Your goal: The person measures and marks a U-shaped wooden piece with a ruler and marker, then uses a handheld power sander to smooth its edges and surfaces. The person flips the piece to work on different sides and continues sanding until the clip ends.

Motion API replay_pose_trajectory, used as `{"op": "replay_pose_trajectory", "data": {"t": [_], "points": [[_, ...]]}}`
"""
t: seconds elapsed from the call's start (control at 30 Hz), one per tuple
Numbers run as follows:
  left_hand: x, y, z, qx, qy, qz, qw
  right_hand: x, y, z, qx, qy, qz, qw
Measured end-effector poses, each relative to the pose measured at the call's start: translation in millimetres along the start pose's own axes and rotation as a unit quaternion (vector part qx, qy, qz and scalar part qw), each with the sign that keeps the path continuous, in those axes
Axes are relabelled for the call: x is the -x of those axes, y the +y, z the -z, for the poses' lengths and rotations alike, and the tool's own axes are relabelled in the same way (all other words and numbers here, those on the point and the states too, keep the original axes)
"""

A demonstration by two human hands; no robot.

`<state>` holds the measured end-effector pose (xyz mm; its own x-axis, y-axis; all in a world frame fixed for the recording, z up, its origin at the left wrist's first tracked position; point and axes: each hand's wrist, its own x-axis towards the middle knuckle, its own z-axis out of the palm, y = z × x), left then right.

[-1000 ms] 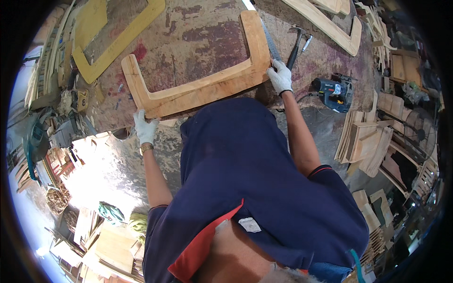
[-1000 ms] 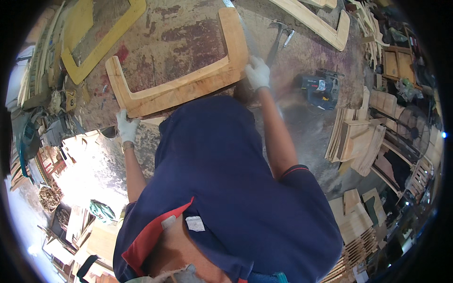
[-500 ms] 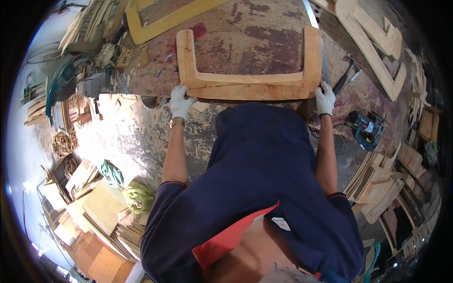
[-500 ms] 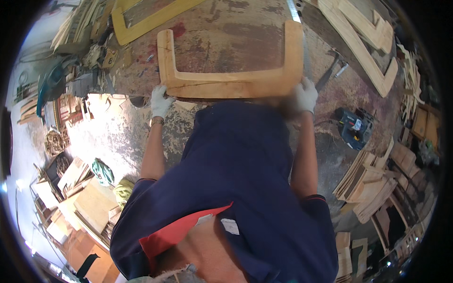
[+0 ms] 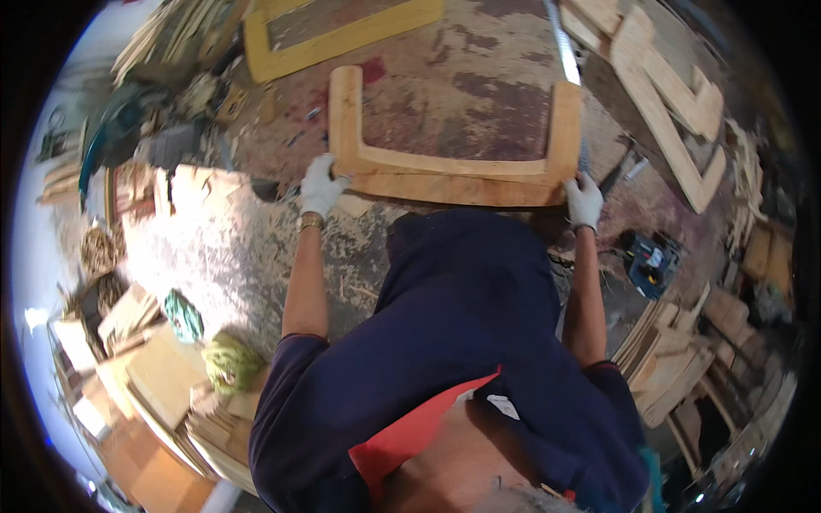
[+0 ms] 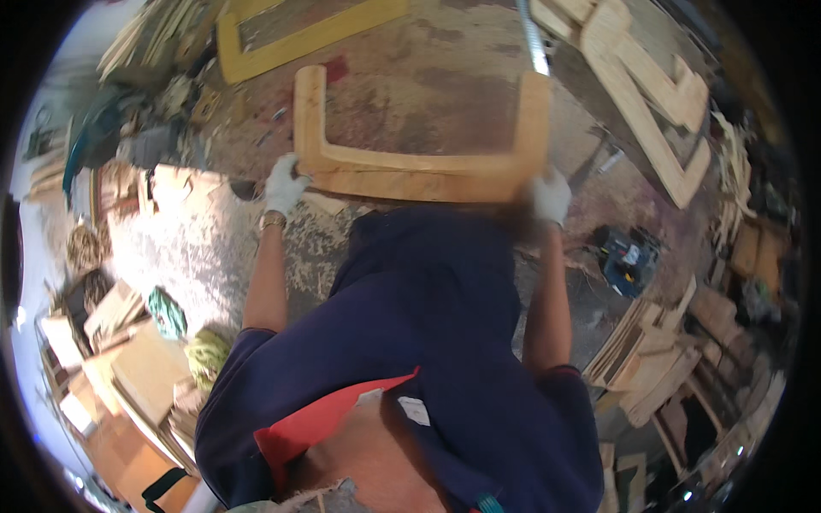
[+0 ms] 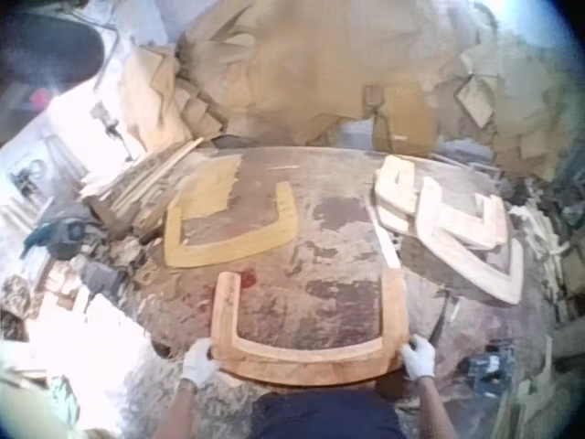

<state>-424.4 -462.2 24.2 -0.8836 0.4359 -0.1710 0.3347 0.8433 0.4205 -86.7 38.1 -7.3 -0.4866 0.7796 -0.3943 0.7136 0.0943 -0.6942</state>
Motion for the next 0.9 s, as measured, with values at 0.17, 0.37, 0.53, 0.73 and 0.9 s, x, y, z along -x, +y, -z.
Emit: {"op": "replay_pose_trajectory", "data": {"t": [0.17,0.37,0.53,0.73,0.9], "points": [[-71.7,30.5,-14.6,-0.027,0.063,0.082,0.994,-36.0,-61.7,-15.5,0.146,0.120,0.102,0.977],[-114.0,70.4,-30.8,-0.127,0.068,0.137,0.980,-56.7,-102.1,-52.3,0.259,0.206,0.060,0.942],[-116.3,74.5,-36.0,-0.148,0.070,0.147,0.976,-61.4,-97.7,-53.0,0.266,0.225,0.057,0.935],[-112.7,74.1,-35.3,-0.156,0.066,0.138,0.976,-54.6,-103.6,-49.9,0.245,0.213,0.041,0.945],[-133.4,78.1,-18.2,-0.121,0.061,0.135,0.981,-71.3,-118.8,-37.1,0.292,0.170,0.001,0.941]]}}
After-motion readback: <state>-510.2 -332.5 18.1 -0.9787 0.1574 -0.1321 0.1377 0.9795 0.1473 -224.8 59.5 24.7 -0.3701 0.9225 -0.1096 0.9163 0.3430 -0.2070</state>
